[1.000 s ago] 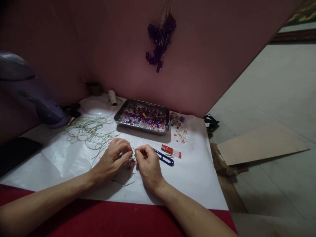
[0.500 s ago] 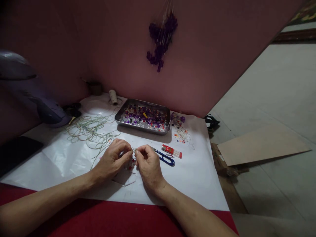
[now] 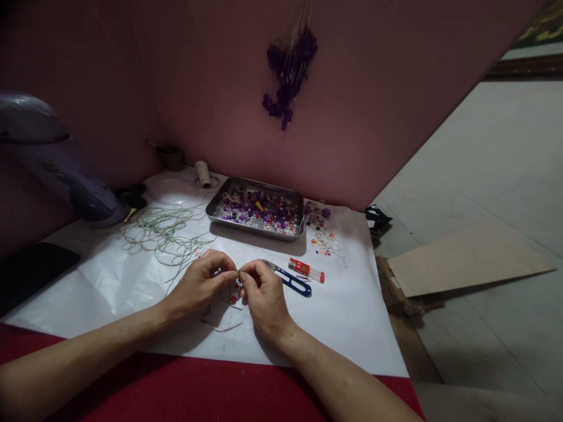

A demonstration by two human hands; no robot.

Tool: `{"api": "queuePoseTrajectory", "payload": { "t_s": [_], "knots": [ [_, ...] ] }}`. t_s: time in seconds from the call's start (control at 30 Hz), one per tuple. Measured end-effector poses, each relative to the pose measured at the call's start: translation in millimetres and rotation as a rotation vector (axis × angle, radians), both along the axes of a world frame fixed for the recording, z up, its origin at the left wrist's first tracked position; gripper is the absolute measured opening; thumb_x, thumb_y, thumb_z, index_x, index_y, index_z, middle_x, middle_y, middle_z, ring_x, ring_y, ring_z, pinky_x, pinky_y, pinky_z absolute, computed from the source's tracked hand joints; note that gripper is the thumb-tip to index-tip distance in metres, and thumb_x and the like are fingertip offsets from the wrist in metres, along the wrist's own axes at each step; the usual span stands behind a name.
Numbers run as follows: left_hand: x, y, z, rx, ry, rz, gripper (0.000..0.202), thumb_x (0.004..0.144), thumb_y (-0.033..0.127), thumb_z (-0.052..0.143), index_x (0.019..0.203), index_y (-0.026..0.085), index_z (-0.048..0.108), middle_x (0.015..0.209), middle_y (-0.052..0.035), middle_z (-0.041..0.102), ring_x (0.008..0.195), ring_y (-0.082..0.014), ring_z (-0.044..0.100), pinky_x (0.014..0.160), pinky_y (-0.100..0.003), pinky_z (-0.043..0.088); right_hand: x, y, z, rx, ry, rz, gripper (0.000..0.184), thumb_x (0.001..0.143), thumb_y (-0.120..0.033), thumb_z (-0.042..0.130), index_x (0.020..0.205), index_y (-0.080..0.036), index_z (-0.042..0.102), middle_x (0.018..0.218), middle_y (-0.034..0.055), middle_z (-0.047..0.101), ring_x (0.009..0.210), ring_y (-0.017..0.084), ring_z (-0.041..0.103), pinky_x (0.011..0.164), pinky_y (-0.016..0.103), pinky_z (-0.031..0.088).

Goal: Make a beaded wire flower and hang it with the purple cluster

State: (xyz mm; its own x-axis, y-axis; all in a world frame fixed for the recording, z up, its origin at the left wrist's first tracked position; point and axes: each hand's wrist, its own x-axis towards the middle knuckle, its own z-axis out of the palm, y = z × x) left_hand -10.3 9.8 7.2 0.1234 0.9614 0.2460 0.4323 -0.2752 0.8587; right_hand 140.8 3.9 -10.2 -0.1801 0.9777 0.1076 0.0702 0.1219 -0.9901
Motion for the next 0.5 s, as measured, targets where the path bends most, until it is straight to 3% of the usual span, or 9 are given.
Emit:
{"api": "queuePoseTrajectory", "payload": {
  "t_s": [0.2, 0.37, 0.5],
  "knots": [
    [-0.1, 1.6, -3.8, -0.015, -0.135, 0.02, 0.004, 0.074, 0.02, 0.068, 0.071, 0.021, 0.07, 0.073, -0.003, 0.063, 0.078, -0.02, 0.058, 0.072, -0.037, 0.048, -0.9, -0.1, -0.8, -0.04, 0.023, -0.019, 0.017, 0.085, -0.032, 0.061, 0.075, -0.019, 0.056, 0.053, -0.0053, 0.051, 0.047, 0.01, 0.048, 0.047, 0.022, 0.04],
    [0.4, 0.0, -0.6, 0.038, -0.12, -0.002, 0.008, 0.076, 0.02, 0.067, 0.069, 0.022, 0.071, 0.069, -0.0029, 0.064, 0.081, -0.0212, 0.057, 0.077, -0.039, 0.046, -0.5, 0.1, -2.4, -0.071, 0.031, -0.042, 0.018, 0.083, -0.032, 0.063, 0.075, -0.018, 0.057, 0.051, -0.0048, 0.054, 0.044, 0.01, 0.05, 0.046, 0.022, 0.042],
    [1.1, -0.9, 0.5, 0.019, -0.122, 0.012, 0.012, 0.077, 0.022, 0.064, 0.066, 0.021, 0.069, 0.068, -0.0023, 0.063, 0.078, -0.02, 0.057, 0.072, -0.035, 0.047, 0.3, 0.3, -4.0, -0.087, 0.044, -0.032, 0.018, 0.084, -0.032, 0.063, 0.075, -0.017, 0.058, 0.051, -0.0043, 0.055, 0.043, 0.009, 0.05, 0.044, 0.021, 0.04]
  ]
}}
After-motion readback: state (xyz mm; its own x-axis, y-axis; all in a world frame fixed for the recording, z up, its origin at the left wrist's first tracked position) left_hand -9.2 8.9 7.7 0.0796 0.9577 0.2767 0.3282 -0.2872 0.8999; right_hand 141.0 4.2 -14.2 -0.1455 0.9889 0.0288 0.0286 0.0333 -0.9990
